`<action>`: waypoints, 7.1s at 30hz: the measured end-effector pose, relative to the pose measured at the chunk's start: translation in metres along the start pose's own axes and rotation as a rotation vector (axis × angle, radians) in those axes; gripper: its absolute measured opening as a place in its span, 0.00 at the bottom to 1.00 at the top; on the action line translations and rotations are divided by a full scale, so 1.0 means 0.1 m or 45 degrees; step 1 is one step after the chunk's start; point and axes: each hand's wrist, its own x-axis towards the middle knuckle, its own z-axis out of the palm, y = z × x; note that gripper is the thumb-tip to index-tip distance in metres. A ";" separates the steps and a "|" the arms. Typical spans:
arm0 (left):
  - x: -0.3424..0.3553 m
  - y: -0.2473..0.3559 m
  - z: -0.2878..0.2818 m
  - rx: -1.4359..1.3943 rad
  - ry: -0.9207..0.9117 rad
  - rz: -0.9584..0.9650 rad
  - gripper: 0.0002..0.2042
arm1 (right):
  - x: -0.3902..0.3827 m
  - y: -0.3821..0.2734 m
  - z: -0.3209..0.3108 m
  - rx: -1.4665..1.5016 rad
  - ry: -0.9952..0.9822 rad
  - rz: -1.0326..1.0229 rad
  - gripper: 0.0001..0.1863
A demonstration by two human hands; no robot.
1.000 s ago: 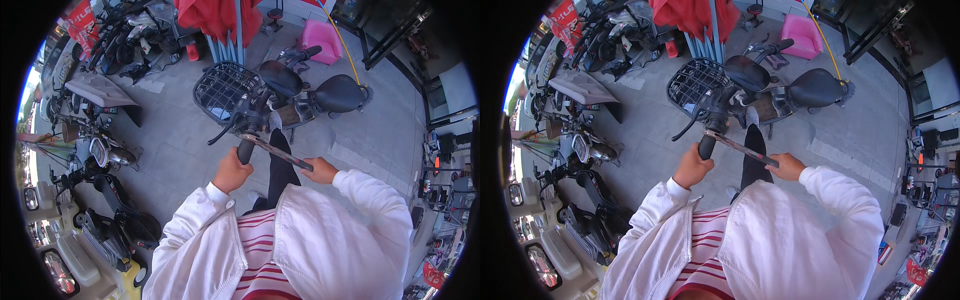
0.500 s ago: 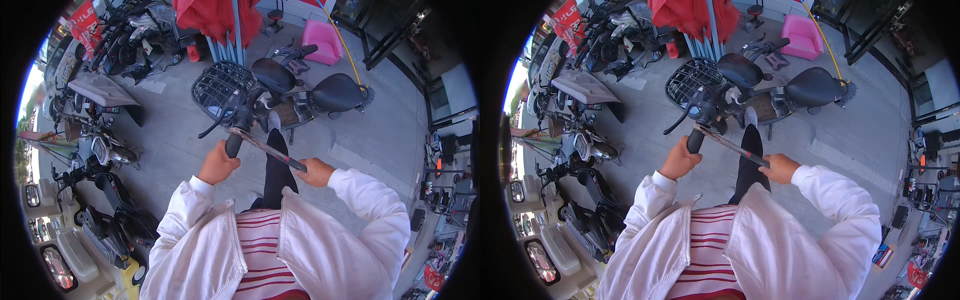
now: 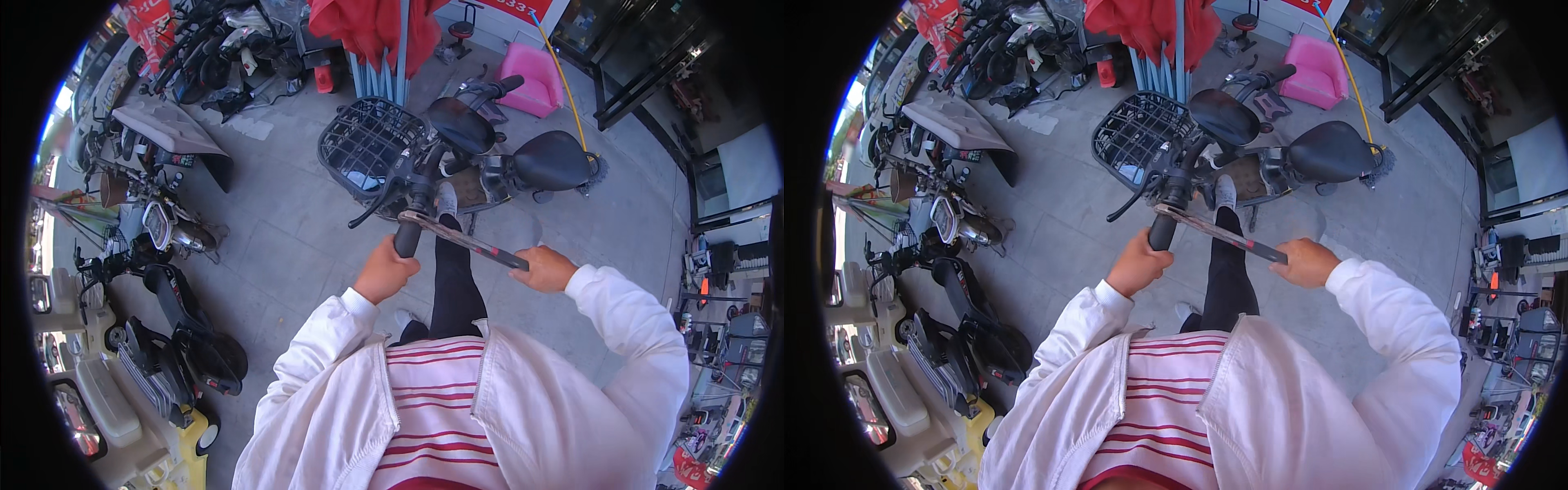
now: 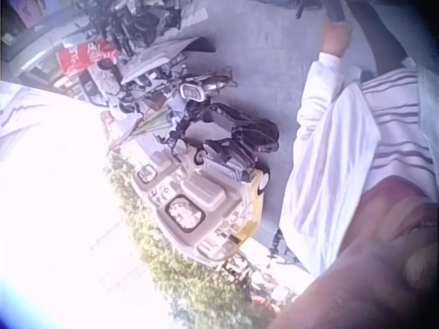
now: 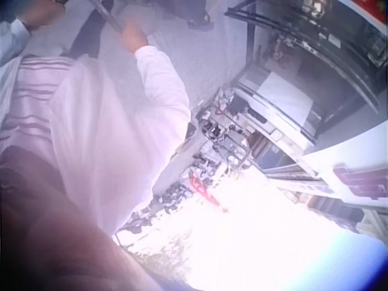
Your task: The person uses pliers to cut a cable on the handlebar of a parked electric scooter, then retrieves a screwdriver and T-handle wrench from a nearby tool cart. They use the tools to adjust components on the scooter's rear wheel and handlebar area.
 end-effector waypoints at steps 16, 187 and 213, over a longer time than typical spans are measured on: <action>0.00 0.30 -0.22 0.714 0.217 0.317 0.17 | 0.55 -0.04 0.99 0.362 0.210 -0.054 0.18; -0.17 0.17 0.26 0.754 0.427 0.062 0.17 | 2.16 -0.03 2.29 0.882 0.537 -0.510 0.16; -0.30 0.01 0.38 -0.025 0.013 -0.036 0.12 | -1.28 1.47 1.13 0.637 0.983 0.600 0.13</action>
